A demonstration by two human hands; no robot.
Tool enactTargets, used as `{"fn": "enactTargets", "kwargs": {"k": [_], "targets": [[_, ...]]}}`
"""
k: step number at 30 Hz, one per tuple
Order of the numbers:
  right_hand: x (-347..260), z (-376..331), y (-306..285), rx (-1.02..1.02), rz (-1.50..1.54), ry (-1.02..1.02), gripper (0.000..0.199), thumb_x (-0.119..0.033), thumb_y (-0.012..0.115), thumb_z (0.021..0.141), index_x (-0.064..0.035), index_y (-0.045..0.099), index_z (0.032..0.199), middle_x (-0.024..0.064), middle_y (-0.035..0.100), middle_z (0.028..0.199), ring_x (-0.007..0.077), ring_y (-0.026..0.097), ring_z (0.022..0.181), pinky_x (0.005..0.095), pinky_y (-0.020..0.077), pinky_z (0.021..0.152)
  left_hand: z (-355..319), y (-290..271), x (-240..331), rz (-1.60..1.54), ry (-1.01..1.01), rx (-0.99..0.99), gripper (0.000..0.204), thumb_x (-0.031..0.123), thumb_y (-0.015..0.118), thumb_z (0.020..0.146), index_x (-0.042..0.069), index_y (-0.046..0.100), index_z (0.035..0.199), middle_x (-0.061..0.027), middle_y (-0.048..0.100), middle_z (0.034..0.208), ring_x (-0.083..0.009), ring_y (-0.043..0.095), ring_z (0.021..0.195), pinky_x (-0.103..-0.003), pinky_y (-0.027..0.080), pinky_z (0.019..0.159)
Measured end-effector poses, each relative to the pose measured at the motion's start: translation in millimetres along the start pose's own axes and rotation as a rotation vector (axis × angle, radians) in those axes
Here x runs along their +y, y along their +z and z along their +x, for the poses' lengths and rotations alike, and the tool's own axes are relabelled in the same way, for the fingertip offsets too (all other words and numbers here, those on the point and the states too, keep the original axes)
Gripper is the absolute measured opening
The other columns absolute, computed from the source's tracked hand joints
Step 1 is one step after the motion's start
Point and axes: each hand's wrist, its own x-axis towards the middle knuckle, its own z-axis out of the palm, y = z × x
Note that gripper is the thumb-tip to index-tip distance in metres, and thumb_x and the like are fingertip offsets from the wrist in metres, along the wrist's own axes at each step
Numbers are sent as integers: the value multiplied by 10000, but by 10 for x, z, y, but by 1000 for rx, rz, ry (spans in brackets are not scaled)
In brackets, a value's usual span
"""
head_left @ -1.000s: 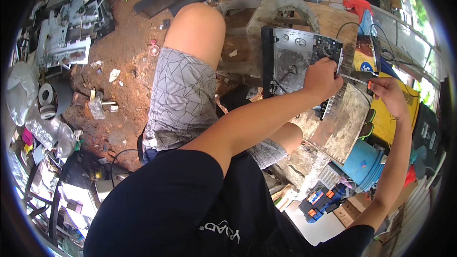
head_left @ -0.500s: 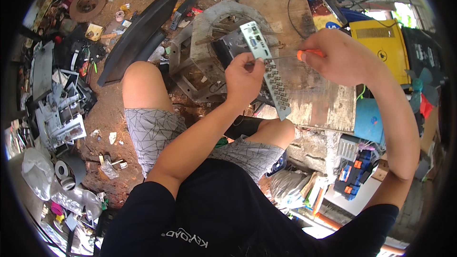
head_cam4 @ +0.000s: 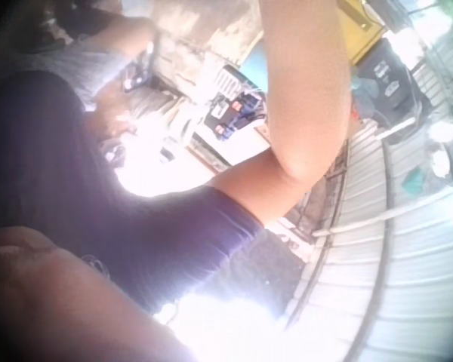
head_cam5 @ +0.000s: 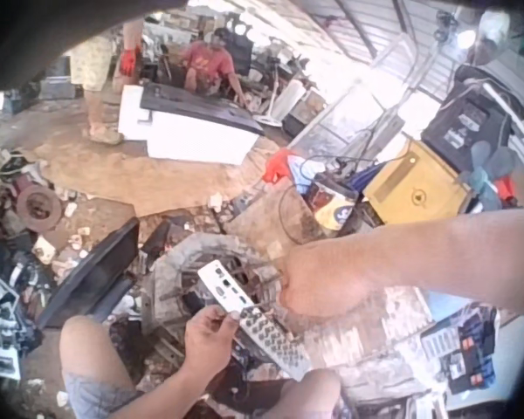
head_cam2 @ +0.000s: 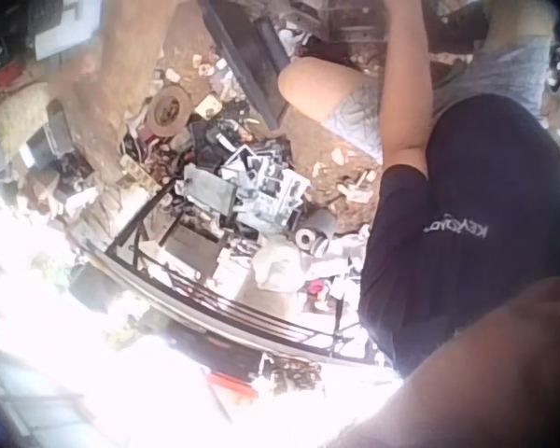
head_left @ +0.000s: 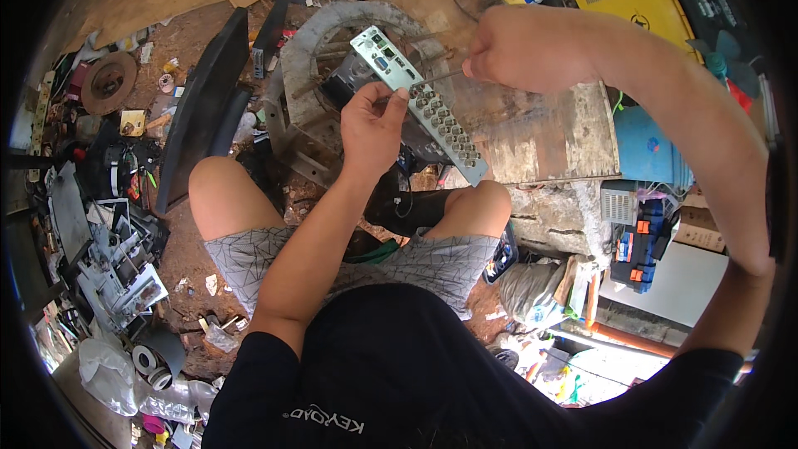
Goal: The person removes screws from an electronic device using a screwdriver and then pries off the metal back panel by hand.
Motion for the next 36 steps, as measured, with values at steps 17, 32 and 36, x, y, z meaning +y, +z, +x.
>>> {"fn": "enactTargets", "kwargs": {"k": [17, 32, 36], "targets": [[-116, -117, 245, 616, -471, -337, 412, -95, 668, 729, -66, 635, 1139, 93, 588, 983, 289, 649, 863, 378, 534, 786, 10, 26, -24, 42, -3, 55, 204, 168, 693, 918, -32, 657, 929, -18, 654, 701, -45, 567, 636, -235, 449, 572], [-53, -229, 230, 656, -29, -224, 192, -180, 647, 868, 7, 678, 900, 186, 668, 876, 358, 652, 954, 423, 527, 837, 49, 67, 9, 18, -9, 22, 231, 182, 698, 920, -42, 656, 960, -46, 691, 811, -61, 608, 715, -246, 476, 611], [-81, -239, 292, 703, -99, -152, 197, -181, 663, 861, -24, 672, 978, 146, 653, 895, 351, 644, 906, 431, 515, 815, 62, 47, -41, 48, 5, 14, 215, 169, 693, 925, -40, 655, 956, -43, 689, 813, -52, 594, 703, -240, 469, 602]]}}
